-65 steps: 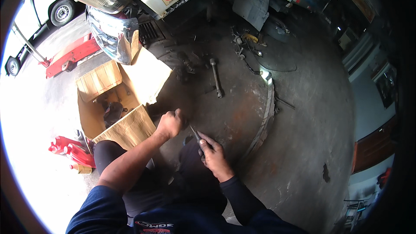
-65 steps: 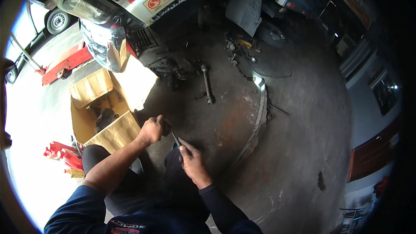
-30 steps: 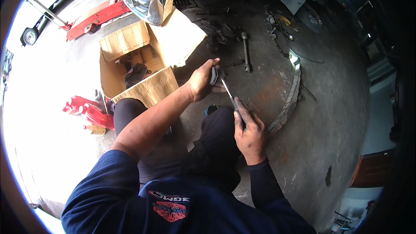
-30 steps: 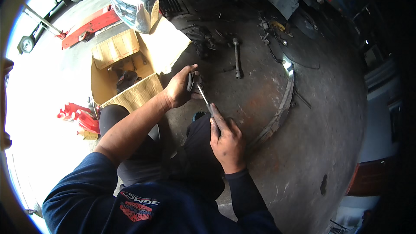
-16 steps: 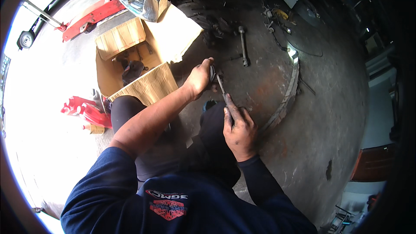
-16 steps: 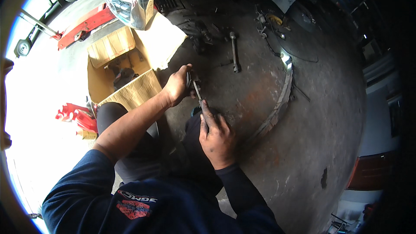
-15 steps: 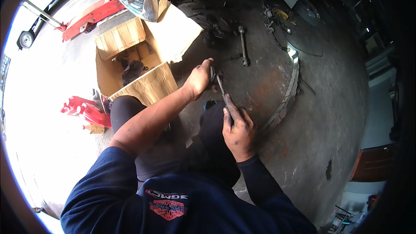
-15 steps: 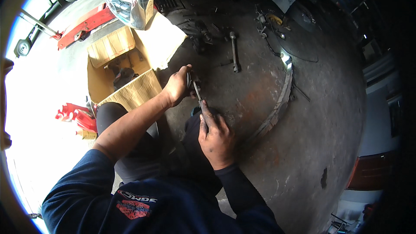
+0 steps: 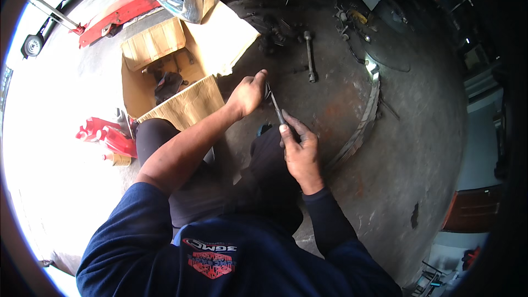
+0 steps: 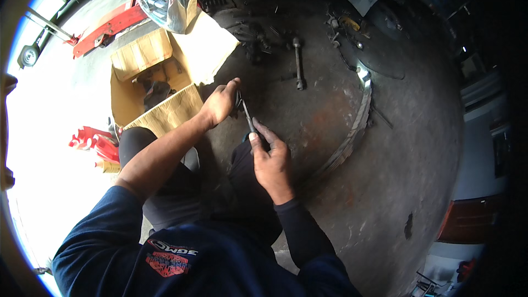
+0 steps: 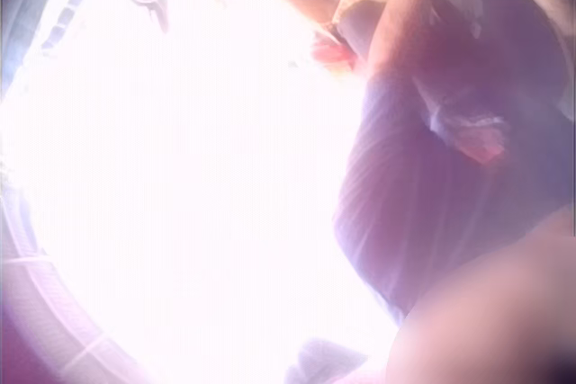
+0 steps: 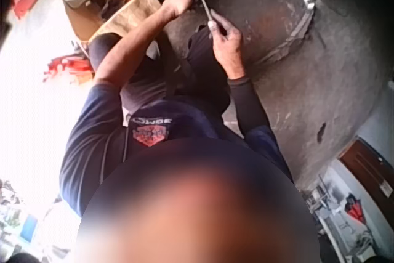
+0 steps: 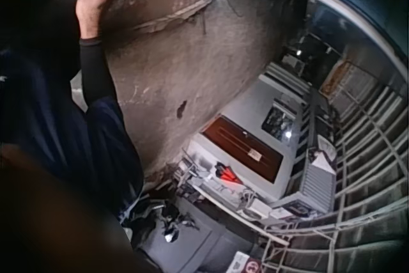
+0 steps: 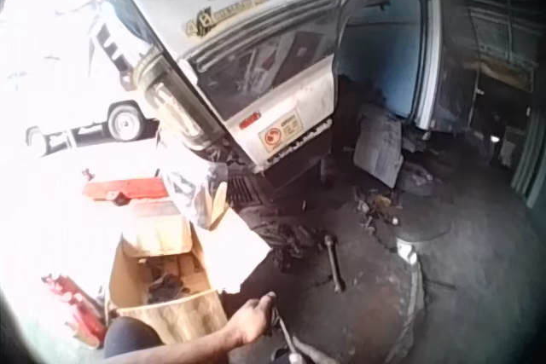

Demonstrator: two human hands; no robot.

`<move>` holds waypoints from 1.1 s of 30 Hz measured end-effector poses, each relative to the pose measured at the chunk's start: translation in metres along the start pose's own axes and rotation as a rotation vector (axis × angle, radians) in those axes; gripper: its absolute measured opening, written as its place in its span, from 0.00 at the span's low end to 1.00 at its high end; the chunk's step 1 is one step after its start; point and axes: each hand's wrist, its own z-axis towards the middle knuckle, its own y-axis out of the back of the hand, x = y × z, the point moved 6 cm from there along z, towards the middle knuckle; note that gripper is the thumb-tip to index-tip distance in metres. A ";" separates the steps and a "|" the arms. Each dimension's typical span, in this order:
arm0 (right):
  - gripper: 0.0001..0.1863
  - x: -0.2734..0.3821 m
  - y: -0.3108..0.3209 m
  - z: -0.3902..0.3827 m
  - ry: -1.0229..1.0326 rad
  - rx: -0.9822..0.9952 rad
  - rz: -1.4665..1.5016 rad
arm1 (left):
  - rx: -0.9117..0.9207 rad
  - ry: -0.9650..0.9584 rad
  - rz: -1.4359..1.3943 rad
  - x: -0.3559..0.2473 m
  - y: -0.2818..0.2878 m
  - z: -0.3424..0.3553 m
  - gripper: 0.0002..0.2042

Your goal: The person sits on the garage floor and handles various car parts, including a radiator and suspension components. They use a screwdriver to adjust parts and place items into a cardboard box.

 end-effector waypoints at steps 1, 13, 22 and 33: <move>0.20 -0.005 0.002 0.001 -0.132 0.030 0.127 | 0.008 0.012 -0.051 0.002 0.000 -0.001 0.28; 0.17 -0.028 0.020 0.008 -0.565 0.136 0.500 | -0.075 -0.010 -0.037 0.017 -0.006 0.013 0.34; 0.21 0.003 -0.014 -0.007 0.397 -0.070 -0.664 | 0.306 0.400 -1.027 0.030 -0.040 0.017 0.22; 0.19 0.000 -0.032 0.010 0.382 -0.062 -0.421 | -0.099 -0.028 0.191 0.020 0.003 0.016 0.21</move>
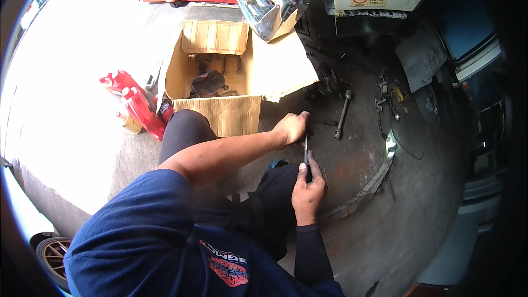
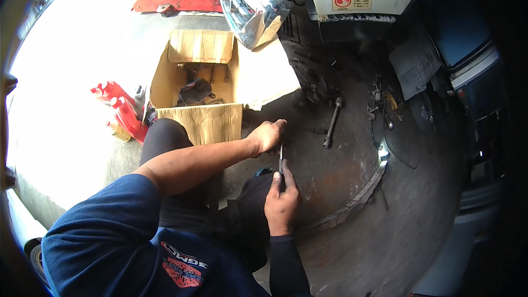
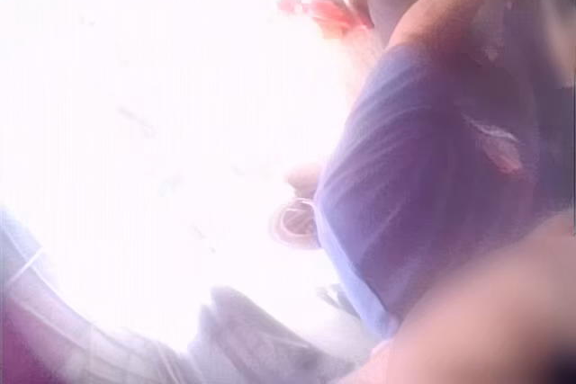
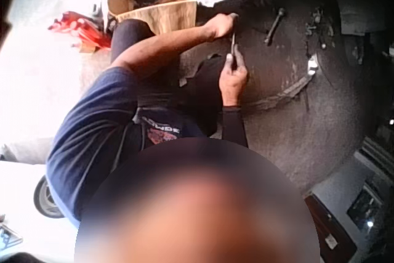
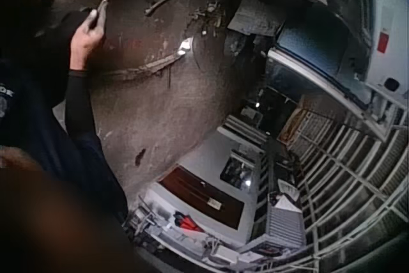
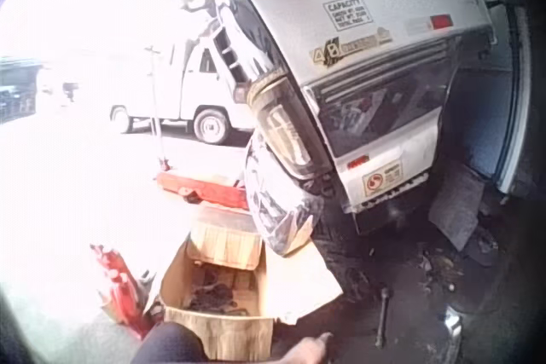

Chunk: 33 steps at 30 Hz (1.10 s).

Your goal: The person sits on the garage floor and handles various car parts, including a radiator and suspension components. They use a screwdriver to adjust parts and place items into a cardboard box.

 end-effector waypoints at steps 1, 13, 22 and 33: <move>0.19 -0.005 -0.003 0.002 -0.051 0.021 0.050 | -0.012 -0.014 0.026 0.001 0.000 0.002 0.20; 0.19 0.004 -0.018 0.014 -0.122 0.083 0.013 | -0.071 -0.039 0.151 0.023 0.010 0.015 0.18; 0.19 -0.023 0.003 0.029 -0.737 0.361 0.620 | -0.025 -0.054 0.052 0.021 0.009 0.006 0.14; 0.20 -0.035 0.029 0.042 -0.934 0.555 0.679 | -0.011 0.133 -0.175 0.050 -0.009 0.003 0.25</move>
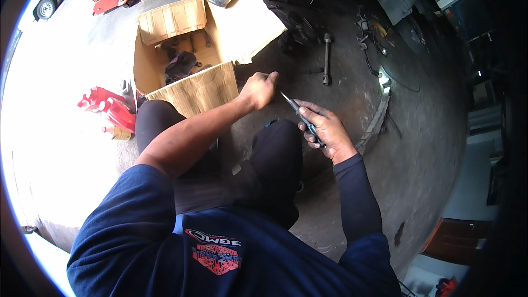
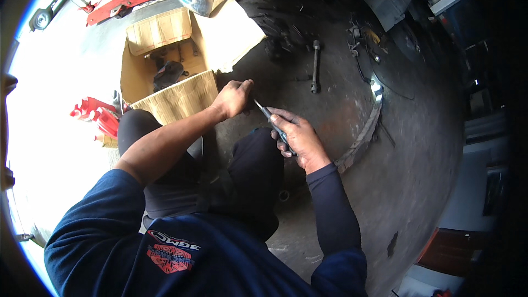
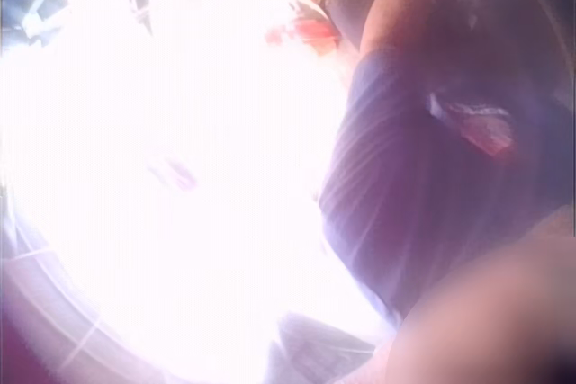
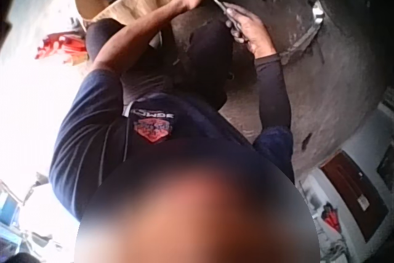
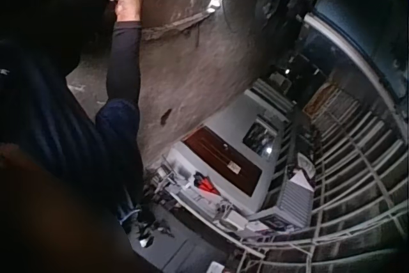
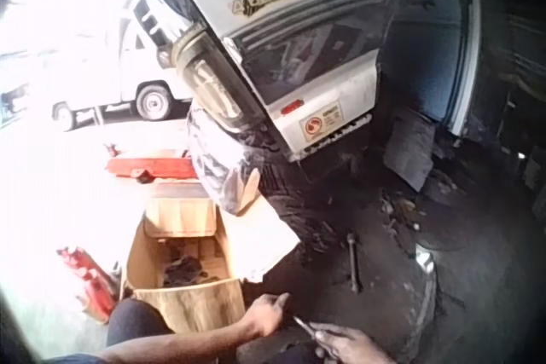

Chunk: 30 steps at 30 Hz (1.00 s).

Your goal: The person sits on the garage floor and handles various car parts, including a radiator and suspension components. They use a screwdriver to adjust parts and place items into a cardboard box.

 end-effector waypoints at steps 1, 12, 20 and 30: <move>0.19 -0.001 0.001 0.000 -0.009 0.008 0.000 | 0.010 0.000 0.000 -0.001 -0.001 -0.001 0.27; 0.20 -0.007 0.019 -0.011 -0.069 0.010 -0.066 | 0.106 -0.136 0.013 -0.016 -0.013 -0.022 0.30; 0.21 -0.009 0.030 -0.019 -0.105 0.052 -0.117 | 0.124 -0.305 0.112 -0.028 -0.016 -0.041 0.24; 0.20 -0.006 0.039 -0.029 -0.130 0.082 -0.191 | 0.158 -0.424 0.142 -0.041 -0.019 -0.062 0.19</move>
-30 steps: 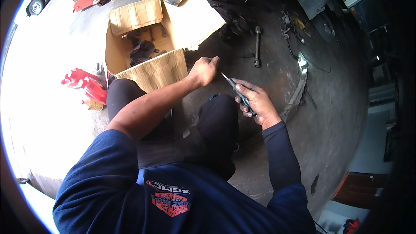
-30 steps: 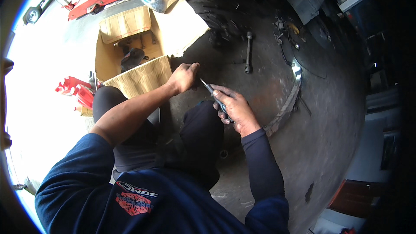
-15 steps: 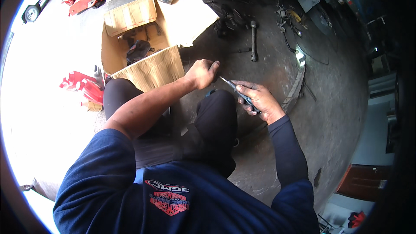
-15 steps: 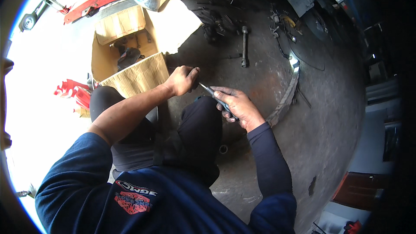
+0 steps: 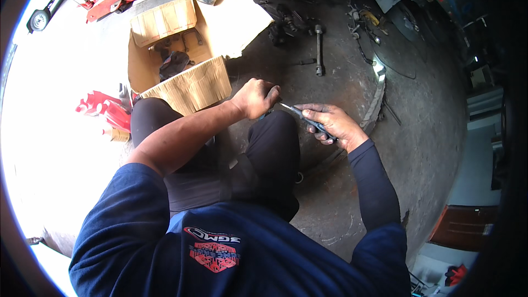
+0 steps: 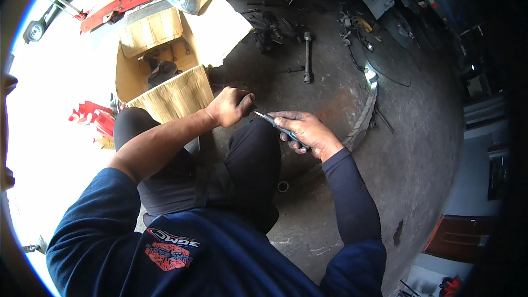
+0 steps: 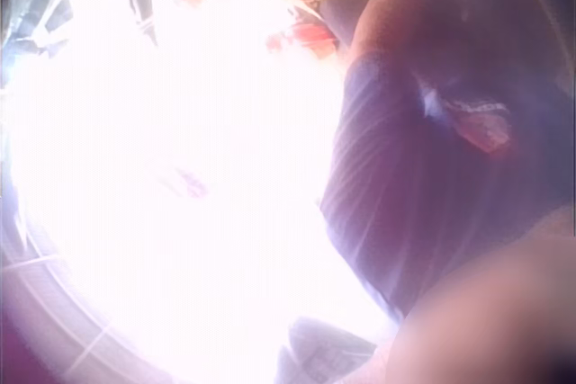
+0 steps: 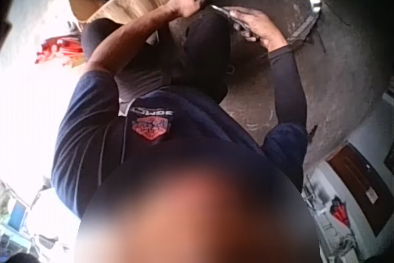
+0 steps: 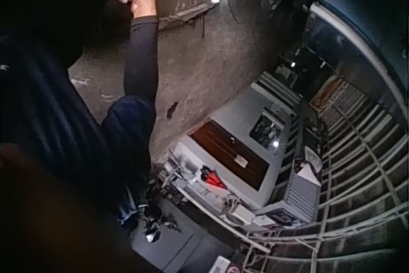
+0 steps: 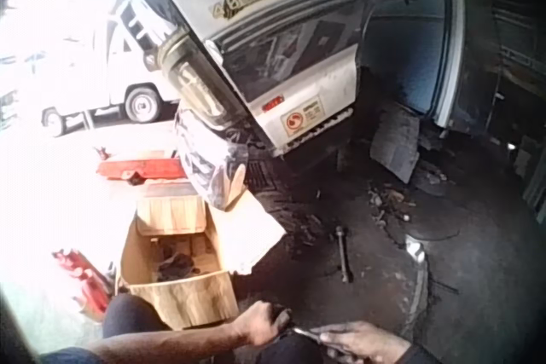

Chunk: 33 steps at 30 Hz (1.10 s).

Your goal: The person sits on the garage floor and handles various car parts, including a radiator and suspension components. They use a screwdriver to adjust parts and place items into a cardboard box.

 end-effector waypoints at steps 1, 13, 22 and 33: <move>0.20 0.000 0.001 -0.002 -0.001 0.003 -0.011 | 0.002 -0.021 -0.003 -0.003 0.000 -0.001 0.19; 0.19 -0.007 0.012 -0.010 -0.070 0.059 -0.116 | 0.138 -0.040 0.108 -0.020 -0.011 -0.016 0.18; 0.19 -0.009 0.021 -0.014 -0.159 0.108 -0.213 | 0.207 -0.211 0.168 -0.024 -0.031 -0.027 0.17; 0.25 -0.038 0.090 -0.002 0.047 -0.199 -0.151 | 0.026 0.405 -0.607 0.001 -0.002 0.010 0.37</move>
